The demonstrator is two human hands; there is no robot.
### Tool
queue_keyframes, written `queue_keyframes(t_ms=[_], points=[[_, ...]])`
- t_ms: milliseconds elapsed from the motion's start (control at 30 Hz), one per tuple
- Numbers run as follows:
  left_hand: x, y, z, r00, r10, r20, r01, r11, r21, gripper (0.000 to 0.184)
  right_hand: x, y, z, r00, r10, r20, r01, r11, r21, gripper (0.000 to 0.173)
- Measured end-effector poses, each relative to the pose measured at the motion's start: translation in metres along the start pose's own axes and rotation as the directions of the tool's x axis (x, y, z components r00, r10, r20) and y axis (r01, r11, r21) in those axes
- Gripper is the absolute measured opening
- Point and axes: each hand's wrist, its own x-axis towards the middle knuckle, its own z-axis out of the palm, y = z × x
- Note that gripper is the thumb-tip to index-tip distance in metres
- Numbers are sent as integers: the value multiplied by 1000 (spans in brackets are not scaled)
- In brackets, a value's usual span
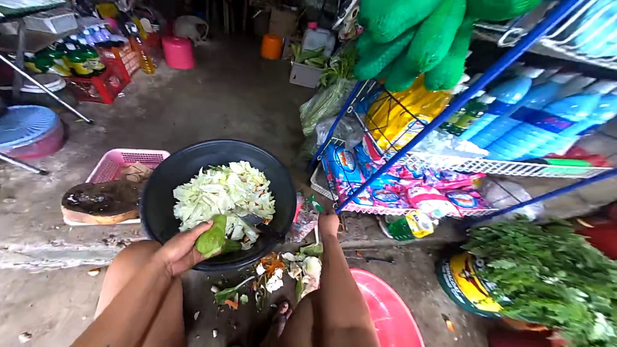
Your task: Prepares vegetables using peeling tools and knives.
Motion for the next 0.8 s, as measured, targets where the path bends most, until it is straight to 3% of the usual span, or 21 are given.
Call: queue_keyframes(t_ms=[67,100,167,200,267,300,400,500,633,800], points=[[-1,-34,16,998,-60,25,63,993,-104,41,-20,4,-29,996,-27,-90,54,948,315,30],[-2,-49,25,995,-94,19,96,985,-143,40,-36,7,-43,993,-22,-112,78,850,521,28],[-7,-71,41,988,-153,3,151,974,-169,40,-70,17,-67,997,2,-78,68,473,878,25],[-10,-79,47,982,-191,-4,187,966,-178,40,-87,25,-76,999,14,-37,32,262,964,21],[-17,-88,58,963,-269,-6,263,945,-192,39,-120,36,-86,997,46,63,-60,-66,996,24],[-19,-90,63,956,-292,0,286,936,-206,38,-135,39,-86,993,52,104,-97,-130,987,28],[-23,-94,68,953,-300,47,301,918,-259,37,-177,34,-69,978,41,206,-201,-102,974,38],[-24,-99,68,952,-301,51,304,923,-235,38,-214,6,-49,964,11,266,-265,114,957,33],[-29,-103,62,941,-336,44,338,926,-166,48,-236,-15,-41,964,-72,254,-206,395,895,26],[-27,-116,53,931,-359,66,363,928,-82,48,-245,-20,-34,945,-196,261,-131,503,854,19]])
